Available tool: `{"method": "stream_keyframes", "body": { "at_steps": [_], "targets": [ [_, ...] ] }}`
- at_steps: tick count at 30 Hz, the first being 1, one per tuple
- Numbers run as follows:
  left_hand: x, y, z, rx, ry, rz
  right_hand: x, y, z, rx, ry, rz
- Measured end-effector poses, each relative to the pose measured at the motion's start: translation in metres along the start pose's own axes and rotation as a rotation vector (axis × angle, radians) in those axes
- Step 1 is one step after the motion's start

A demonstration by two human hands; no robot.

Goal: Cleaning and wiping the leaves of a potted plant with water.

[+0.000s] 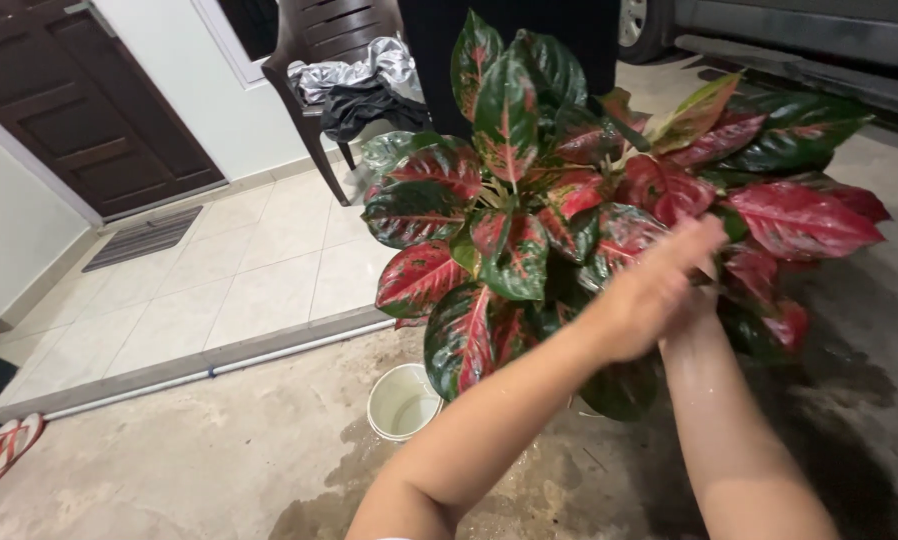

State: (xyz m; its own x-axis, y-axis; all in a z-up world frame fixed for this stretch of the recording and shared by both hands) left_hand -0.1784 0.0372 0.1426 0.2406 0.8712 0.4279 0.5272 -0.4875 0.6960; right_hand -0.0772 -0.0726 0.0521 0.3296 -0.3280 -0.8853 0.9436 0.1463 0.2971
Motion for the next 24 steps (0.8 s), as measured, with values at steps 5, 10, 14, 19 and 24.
{"method": "stream_keyframes", "body": {
  "at_steps": [5, 10, 14, 19, 24],
  "targets": [
    [0.041, 0.032, 0.01, 0.125, 0.067, -0.214, -0.046, -0.02, 0.041, -0.031, -0.2, -0.16],
    [0.045, 0.045, 0.023, 0.177, 0.124, -0.202, 0.034, -0.004, 0.091, 0.079, -0.471, -0.098],
    [0.025, 0.056, 0.028, 0.209, 0.332, -0.087, 0.129, 0.002, 0.141, 0.341, -0.488, -0.265],
    [-0.012, 0.076, 0.063, 0.238, 0.399, 0.026, 0.169, -0.005, 0.18, 0.721, -0.563, -0.609],
    [-0.047, 0.107, 0.103, 0.263, 0.298, 0.011, 0.113, -0.015, 0.169, 0.572, -0.477, -0.384]
  ]
}}
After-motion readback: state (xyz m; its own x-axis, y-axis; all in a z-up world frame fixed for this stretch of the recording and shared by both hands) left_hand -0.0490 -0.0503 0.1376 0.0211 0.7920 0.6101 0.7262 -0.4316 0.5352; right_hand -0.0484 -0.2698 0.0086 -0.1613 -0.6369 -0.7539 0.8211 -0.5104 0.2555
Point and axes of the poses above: each hand's wrist, its own y-axis towards the middle knuckle, its own x-axis out of the back of the hand, z = x × y, the point moved 2 cm from there along y, towards the middle knuckle, and after that the axes turned 6 degrees about x, right-handed, at the moved point
